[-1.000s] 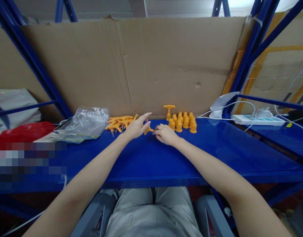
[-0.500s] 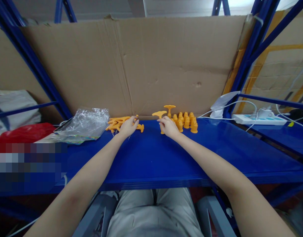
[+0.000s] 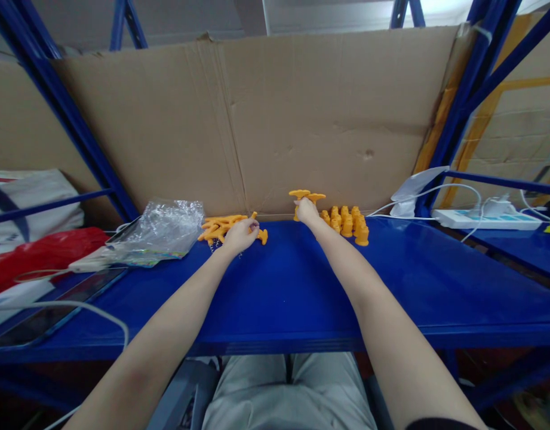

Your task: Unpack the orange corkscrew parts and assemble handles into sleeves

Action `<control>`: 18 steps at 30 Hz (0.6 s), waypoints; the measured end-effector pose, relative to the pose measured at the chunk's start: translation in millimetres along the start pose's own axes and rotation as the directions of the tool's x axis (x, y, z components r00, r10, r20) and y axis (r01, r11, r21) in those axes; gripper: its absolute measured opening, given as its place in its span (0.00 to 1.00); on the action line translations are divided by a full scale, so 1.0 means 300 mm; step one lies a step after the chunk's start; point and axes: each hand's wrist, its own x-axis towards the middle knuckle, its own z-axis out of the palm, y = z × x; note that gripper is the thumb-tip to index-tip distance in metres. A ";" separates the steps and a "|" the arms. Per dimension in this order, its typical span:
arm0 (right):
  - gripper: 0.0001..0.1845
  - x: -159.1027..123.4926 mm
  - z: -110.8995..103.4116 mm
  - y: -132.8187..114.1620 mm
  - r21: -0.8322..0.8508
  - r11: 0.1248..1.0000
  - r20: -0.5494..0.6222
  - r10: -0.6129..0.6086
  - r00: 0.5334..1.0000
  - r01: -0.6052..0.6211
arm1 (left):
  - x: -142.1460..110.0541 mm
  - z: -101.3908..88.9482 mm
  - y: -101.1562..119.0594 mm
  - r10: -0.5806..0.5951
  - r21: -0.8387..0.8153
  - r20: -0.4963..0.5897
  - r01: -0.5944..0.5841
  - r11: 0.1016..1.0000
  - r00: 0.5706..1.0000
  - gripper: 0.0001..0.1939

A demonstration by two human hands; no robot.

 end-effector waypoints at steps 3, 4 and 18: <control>0.25 0.011 0.021 0.023 -0.033 0.999 -0.007 -0.007 1.000 0.007 | 0.000 0.004 -0.003 0.012 0.012 -0.026 -0.012 1.000 1.000 0.11; 0.24 0.015 0.025 0.029 -0.041 0.999 -0.006 -0.013 1.000 0.013 | 0.000 0.005 -0.002 0.010 0.021 -0.035 -0.009 1.000 0.999 0.11; 0.24 -0.013 0.017 0.013 -0.162 0.985 -0.028 -0.066 0.997 0.060 | -0.005 0.002 0.011 -0.047 0.084 -0.044 0.051 0.995 0.998 0.12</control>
